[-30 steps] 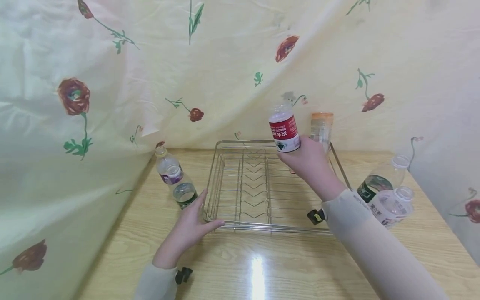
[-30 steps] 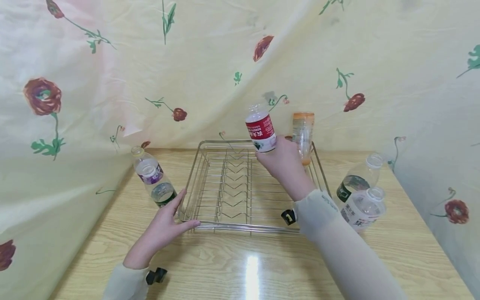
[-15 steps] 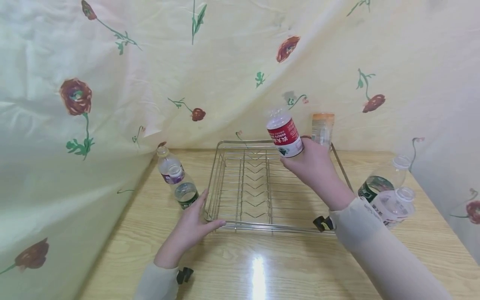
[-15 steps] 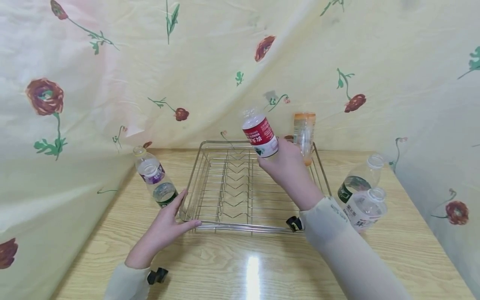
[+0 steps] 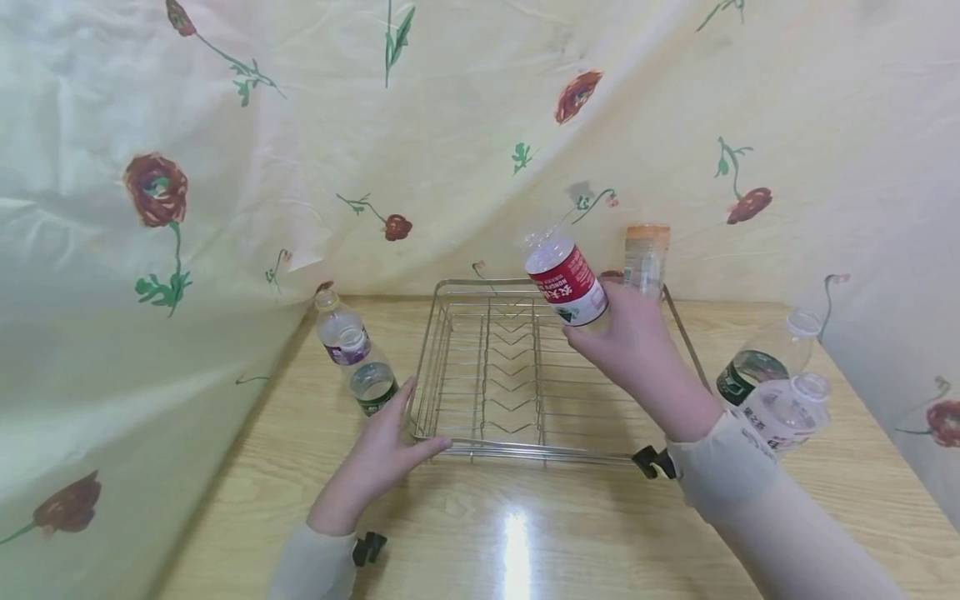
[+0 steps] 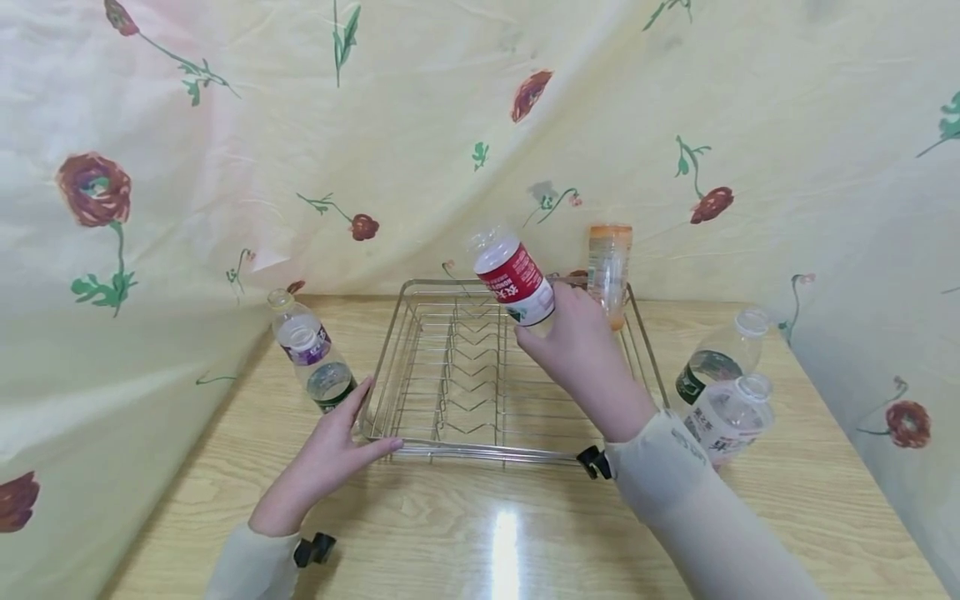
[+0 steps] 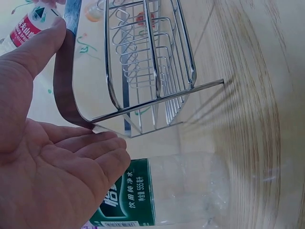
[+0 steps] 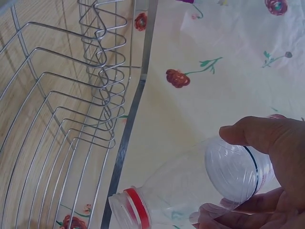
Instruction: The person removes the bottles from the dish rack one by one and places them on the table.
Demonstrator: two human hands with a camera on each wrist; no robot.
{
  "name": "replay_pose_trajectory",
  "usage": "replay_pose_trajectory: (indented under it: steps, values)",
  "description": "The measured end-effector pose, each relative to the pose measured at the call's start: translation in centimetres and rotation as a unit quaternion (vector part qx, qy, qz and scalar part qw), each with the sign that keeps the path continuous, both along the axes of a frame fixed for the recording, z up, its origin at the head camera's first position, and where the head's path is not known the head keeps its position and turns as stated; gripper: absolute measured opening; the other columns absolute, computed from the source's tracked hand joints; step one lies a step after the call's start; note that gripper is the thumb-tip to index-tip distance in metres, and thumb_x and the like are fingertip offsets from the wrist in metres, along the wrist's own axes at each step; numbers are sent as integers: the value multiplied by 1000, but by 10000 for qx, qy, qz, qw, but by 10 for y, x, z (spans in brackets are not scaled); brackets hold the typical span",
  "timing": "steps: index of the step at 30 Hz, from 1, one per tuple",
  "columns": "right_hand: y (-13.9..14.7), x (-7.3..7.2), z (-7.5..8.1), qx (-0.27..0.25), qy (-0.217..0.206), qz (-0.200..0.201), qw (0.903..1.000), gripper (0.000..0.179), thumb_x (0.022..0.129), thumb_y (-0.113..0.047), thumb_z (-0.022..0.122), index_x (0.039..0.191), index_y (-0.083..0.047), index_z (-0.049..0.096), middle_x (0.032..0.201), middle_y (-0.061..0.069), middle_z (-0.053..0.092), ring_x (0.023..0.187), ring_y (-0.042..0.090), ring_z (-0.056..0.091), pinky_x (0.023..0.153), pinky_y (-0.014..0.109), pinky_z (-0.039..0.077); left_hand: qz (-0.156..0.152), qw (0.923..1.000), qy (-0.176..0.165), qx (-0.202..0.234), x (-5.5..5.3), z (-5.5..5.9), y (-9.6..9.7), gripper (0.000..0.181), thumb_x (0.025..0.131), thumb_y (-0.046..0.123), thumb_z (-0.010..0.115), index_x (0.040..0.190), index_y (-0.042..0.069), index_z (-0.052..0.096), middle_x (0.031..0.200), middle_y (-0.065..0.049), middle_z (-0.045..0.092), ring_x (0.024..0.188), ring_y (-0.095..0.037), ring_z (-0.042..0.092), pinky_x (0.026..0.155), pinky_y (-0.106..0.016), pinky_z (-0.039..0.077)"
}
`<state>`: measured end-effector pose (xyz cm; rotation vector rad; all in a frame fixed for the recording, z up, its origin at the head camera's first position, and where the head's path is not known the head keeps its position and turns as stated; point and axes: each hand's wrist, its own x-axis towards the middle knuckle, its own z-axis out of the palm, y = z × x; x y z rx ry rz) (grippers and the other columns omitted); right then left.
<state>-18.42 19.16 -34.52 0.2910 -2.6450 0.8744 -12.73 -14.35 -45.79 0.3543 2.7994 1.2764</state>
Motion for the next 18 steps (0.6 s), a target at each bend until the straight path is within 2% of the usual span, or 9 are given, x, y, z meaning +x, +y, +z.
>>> replay_pose_trajectory:
  steps: [8, 13, 18]
  values:
    - [4, 6, 0, 95, 96, 139, 9998, 46, 80, -20, 85, 117, -2, 64, 107, 14, 68, 96, 35, 63, 88, 58, 51, -16, 9999, 89, -106, 2, 7, 2, 116, 81, 58, 80, 162, 4, 18, 163, -21, 24, 145, -42, 28, 116, -57, 26]
    - [7, 9, -2, 234, 66, 127, 9996, 48, 79, -21, 86, 116, 0, 63, 106, 16, 67, 97, 37, 61, 88, 59, 50, -21, 9994, 302, -191, 1, 16, 5, 114, 82, 56, 81, 161, 2, 19, 161, -22, 27, 144, -42, 31, 116, -56, 27]
    - [7, 15, -1, 265, 65, 218, 9994, 49, 79, -21, 87, 117, -2, 63, 110, 14, 66, 103, 36, 59, 93, 59, 47, -40, 9985, 483, -274, 2, 26, 8, 118, 79, 63, 78, 162, 5, 18, 160, -23, 29, 143, -42, 32, 115, -56, 29]
